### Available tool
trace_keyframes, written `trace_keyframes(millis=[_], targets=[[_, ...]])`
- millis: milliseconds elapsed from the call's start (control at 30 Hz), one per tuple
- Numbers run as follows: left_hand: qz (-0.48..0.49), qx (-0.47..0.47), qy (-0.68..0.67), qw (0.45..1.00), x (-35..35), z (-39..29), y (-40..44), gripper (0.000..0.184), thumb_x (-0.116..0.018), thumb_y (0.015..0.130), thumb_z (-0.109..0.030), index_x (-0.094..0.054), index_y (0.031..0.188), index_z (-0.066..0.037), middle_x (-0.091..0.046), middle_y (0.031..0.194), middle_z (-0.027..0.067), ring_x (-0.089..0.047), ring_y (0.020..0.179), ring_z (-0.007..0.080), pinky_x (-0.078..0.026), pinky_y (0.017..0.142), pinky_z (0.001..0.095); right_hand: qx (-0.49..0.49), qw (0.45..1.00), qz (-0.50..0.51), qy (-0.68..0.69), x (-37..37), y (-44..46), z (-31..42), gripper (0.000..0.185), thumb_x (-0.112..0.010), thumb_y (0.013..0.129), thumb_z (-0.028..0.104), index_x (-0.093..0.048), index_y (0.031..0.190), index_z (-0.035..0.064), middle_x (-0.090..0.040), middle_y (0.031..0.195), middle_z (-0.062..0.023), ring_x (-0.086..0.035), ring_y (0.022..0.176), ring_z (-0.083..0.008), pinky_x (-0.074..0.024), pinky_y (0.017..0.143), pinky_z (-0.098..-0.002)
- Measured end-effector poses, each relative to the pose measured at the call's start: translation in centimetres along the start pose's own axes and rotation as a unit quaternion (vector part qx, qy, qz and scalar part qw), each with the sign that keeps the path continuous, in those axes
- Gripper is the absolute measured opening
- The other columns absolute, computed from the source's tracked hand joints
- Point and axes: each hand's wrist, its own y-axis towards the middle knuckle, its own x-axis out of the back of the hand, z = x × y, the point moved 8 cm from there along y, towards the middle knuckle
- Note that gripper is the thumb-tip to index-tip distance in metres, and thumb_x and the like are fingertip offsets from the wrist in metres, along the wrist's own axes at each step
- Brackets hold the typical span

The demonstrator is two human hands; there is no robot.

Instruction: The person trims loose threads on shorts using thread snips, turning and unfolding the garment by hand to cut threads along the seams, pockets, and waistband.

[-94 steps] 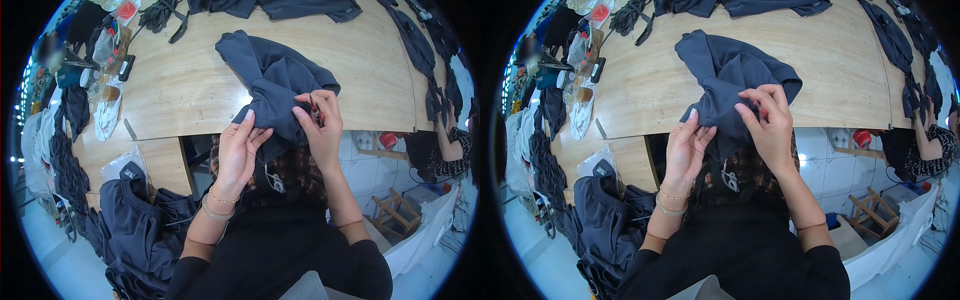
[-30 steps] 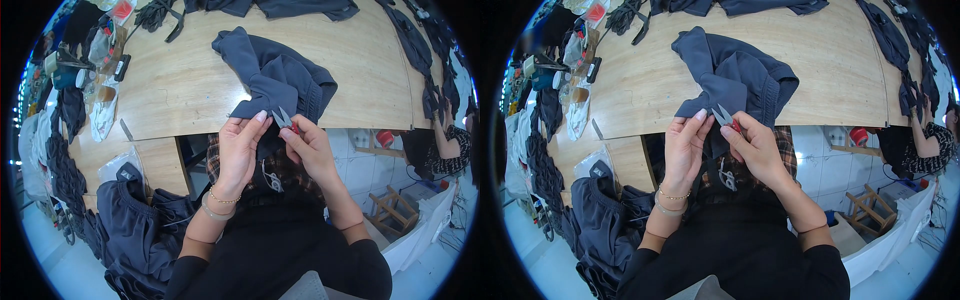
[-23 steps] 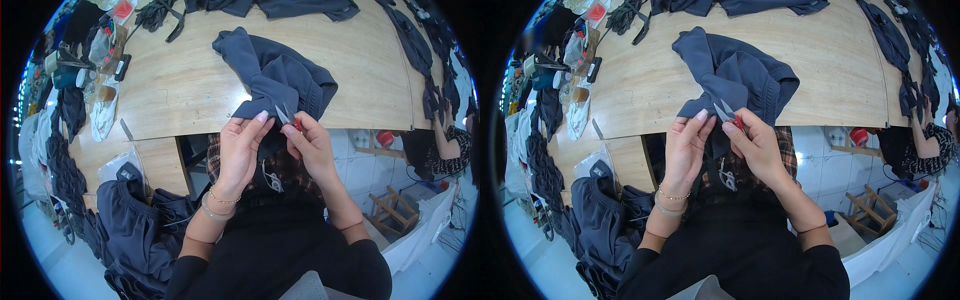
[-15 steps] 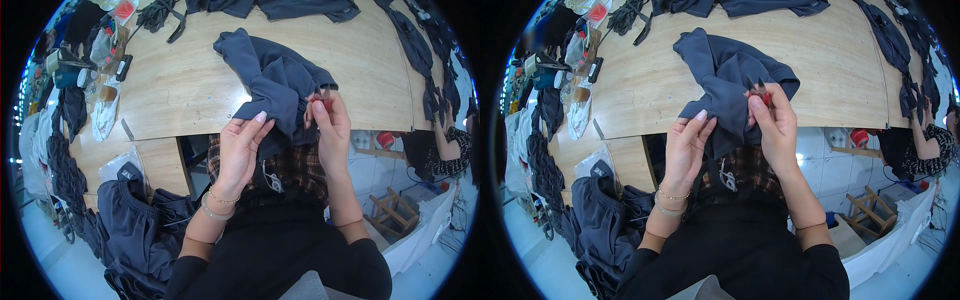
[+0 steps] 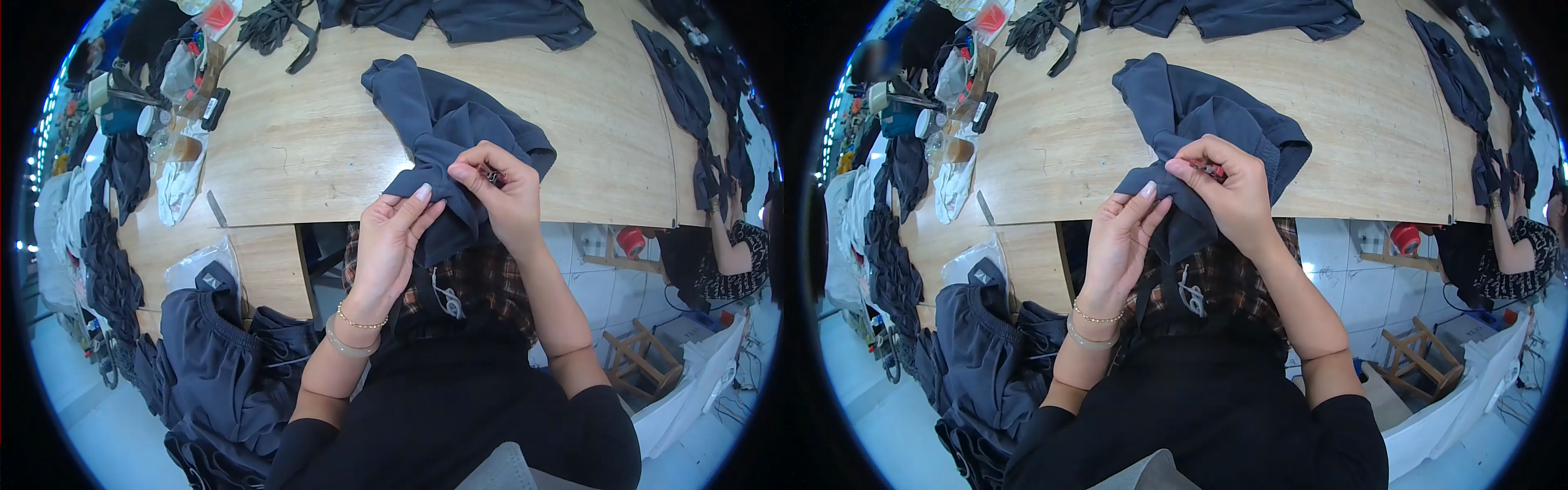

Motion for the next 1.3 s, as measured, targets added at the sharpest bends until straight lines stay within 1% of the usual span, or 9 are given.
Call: trace_keyframes(millis=[100, 167, 200, 267, 467, 600, 667, 800, 1300], targets=[[-0.009, 0.023, 0.023, 0.999, 0.6, -1.1, 0.0, 0.019, -0.062, 0.095, -0.009, -0.064, 0.108, 0.005, -0.068, 0.108, 0.0123, -0.066, 0.093, 0.0128, -0.057, 0.081, 0.0249, -0.009, 1.0, 0.022, 0.008, -0.4, 0.5, -0.3, 0.009, -0.071, 0.085, 0.004, -0.065, 0.087, -0.002, -0.059, 0.076, -0.0013, -0.05, 0.07, -0.0045, -0.0403, 0.064, -0.0198], [0.027, 0.159, 0.279, 0.946, 1.5, -1.1, -0.6, 0.02, -0.07, 0.09, -0.011, -0.064, 0.104, 0.003, -0.067, 0.095, 0.0081, -0.065, 0.087, 0.0111, -0.055, 0.068, 0.0226, 0.019, 0.998, 0.052, -0.034, -1.1, 0.7, 0.1, 0.01, -0.072, 0.084, 0.003, -0.064, 0.086, -0.0027, -0.06, 0.077, -0.0027, -0.05, 0.07, -0.0053, -0.0411, 0.064, -0.0205], [0.027, 0.158, 0.279, 0.947, 1.3, -1.0, -1.0, 0.02, -0.07, 0.09, -0.011, -0.064, 0.104, 0.003, -0.067, 0.095, 0.0081, -0.065, 0.087, 0.0111, -0.055, 0.068, 0.0226, 0.021, 0.998, 0.053, -0.033, -1.2, 0.8, 0.5, 0.01, -0.072, 0.084, 0.003, -0.064, 0.086, -0.0027, -0.06, 0.077, -0.0027, -0.05, 0.07, -0.0053, -0.0411, 0.064, -0.0205], [-0.124, -0.215, 0.565, 0.787, -0.3, -6.4, -3.1, 0.022, -0.075, 0.084, -0.009, -0.064, 0.1, 0.001, -0.06, 0.091, 0.0051, -0.062, 0.082, 0.01, -0.05, 0.058, 0.0204, 0.031, 0.989, 0.113, -0.087, -2.3, 0.7, 1.8, 0.007, -0.07, 0.086, 0.003, -0.065, 0.085, -0.0021, -0.062, 0.078, -0.0013, -0.053, 0.073, -0.0046, -0.0414, 0.066, -0.0202], [-0.03, -0.279, 0.407, 0.869, -2.4, -5.1, -2.6, 0.024, -0.068, 0.084, 0.005, -0.065, 0.108, 0.005, -0.059, 0.116, 0.0119, -0.063, 0.093, 0.0113, -0.056, 0.066, 0.0198, 0.045, 0.988, 0.139, -0.053, -4.1, 0.3, 2.6, 0.01, -0.067, 0.081, -0.004, -0.059, 0.086, -0.0037, -0.059, 0.078, -0.0064, -0.053, 0.068, -0.0101, -0.044, 0.061, -0.0254], [-0.062, -0.25, 0.374, 0.891, -1.6, -4.6, -2.6, 0.012, -0.062, 0.091, 0.003, -0.065, 0.101, 0.007, -0.07, 0.091, 0.0073, -0.062, 0.078, 0.0062, -0.053, 0.068, 0.0199, 0.122, 0.977, 0.126, -0.121, -3.8, -0.3, 4.3, 0.013, -0.069, 0.082, -0.001, -0.057, 0.087, -0.0026, -0.058, 0.078, -0.0064, -0.054, 0.068, -0.0106, -0.0437, 0.061, -0.0246], [-0.098, -0.257, 0.423, 0.863, -1.0, -4.8, -2.7, 0.009, -0.062, 0.094, -0.002, -0.064, 0.096, 0.006, -0.071, 0.089, 0.0067, -0.061, 0.073, 0.0047, -0.051, 0.068, 0.0192, -0.021, 0.991, 0.093, -0.09, -2.1, 0.1, 3.7, 0.018, -0.071, 0.086, 0.009, -0.056, 0.088, -0.001, -0.057, 0.077, -0.0065, -0.052, 0.066, -0.0129, -0.0422, 0.06, -0.0234], [-0.119, -0.275, 0.426, 0.854, -0.8, -5.2, -2.9, 0.011, -0.06, 0.096, -0.006, -0.059, 0.092, 0.005, -0.073, 0.094, 0.0101, -0.063, 0.07, 0.0056, -0.053, 0.064, 0.0206, -0.03, 0.981, 0.082, -0.174, 0.6, 0.5, 1.6, 0.024, -0.07, 0.089, 0.023, -0.058, 0.09, 0.0024, -0.058, 0.078, -0.0066, -0.052, 0.068, -0.015, -0.0427, 0.063, -0.0264], [-0.07, -0.35, 0.51, 0.782, -2.4, -4.9, -3.2, 0.011, -0.058, 0.095, -0.006, -0.054, 0.09, 0.003, -0.067, 0.111, 0.0241, -0.072, 0.071, 0.0234, -0.054, 0.056, 0.0287, 0.238, 0.848, 0.154, -0.448, -2.3, 0.8, 7.0, 0.029, -0.077, 0.075, 0.033, -0.069, 0.073, 0.0054, -0.058, 0.067, -0.0031, -0.052, 0.067, -0.0179, -0.0439, 0.058, -0.03]])
